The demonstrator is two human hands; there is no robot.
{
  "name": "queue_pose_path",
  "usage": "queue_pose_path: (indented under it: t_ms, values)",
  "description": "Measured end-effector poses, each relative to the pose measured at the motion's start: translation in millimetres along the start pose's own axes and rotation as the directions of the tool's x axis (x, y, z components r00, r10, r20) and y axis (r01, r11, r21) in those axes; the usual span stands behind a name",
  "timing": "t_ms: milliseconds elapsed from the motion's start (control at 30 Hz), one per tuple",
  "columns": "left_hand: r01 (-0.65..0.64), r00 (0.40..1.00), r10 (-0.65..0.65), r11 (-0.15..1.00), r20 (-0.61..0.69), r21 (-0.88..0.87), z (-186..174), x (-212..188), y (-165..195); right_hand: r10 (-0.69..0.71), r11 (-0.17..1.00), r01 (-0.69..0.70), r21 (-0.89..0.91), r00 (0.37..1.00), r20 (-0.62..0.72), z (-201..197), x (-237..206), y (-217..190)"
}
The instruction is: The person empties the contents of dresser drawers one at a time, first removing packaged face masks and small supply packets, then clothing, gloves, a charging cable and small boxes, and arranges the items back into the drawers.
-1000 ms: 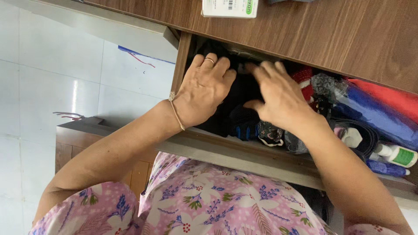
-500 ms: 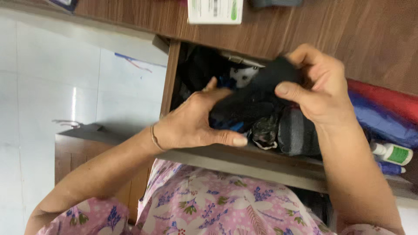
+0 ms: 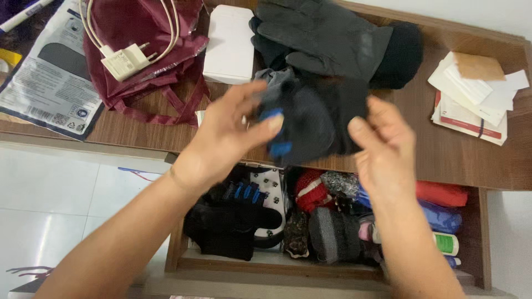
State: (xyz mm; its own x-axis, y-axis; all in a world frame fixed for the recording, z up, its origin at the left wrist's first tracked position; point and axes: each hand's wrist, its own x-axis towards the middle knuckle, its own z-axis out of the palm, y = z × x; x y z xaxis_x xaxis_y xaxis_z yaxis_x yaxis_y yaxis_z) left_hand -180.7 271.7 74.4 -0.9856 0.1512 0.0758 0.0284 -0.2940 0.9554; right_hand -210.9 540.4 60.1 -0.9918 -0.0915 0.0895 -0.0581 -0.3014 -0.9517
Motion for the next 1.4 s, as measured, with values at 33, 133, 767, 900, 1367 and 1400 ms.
queue_pose_path:
  t_ms: [33, 133, 767, 900, 1367, 1400]
  values:
    - [-0.019, 1.000, 0.019, 1.000, 0.004, 0.015, 2, 13, 1, -0.077, 0.997, 0.076, -0.025, 0.997, -0.021, -7, 9, -2]
    - [-0.109, 0.994, 0.111, 0.977, -0.002, 0.184, 11, 29, 1, -0.163, 0.937, 0.142, -0.319, 0.986, -0.040, -31, 33, -2]
    - [-0.323, 0.946, -0.060, -0.053, 0.320, 0.945, -37, -96, -70, 0.487, 0.449, 0.351, -0.821, 0.674, 0.555, 58, -69, 73]
    - [-0.351, 0.935, -0.027, 0.052, 0.352, 0.935, -45, -97, -64, 0.417, 0.519, 0.327, -0.790, 0.710, 0.568, 56, -72, 91]
    - [-0.176, 0.974, 0.037, 0.748, 0.224, 0.641, -38, -115, -23, 0.376, 0.784, 0.126, -0.608, 0.682, 0.627, 43, -81, 59]
    - [-0.021, 0.970, -0.118, 0.830, 0.212, 0.558, -37, -115, -17, 0.379, 0.802, 0.058, -0.594, 0.720, 0.582, 38, -79, 49]
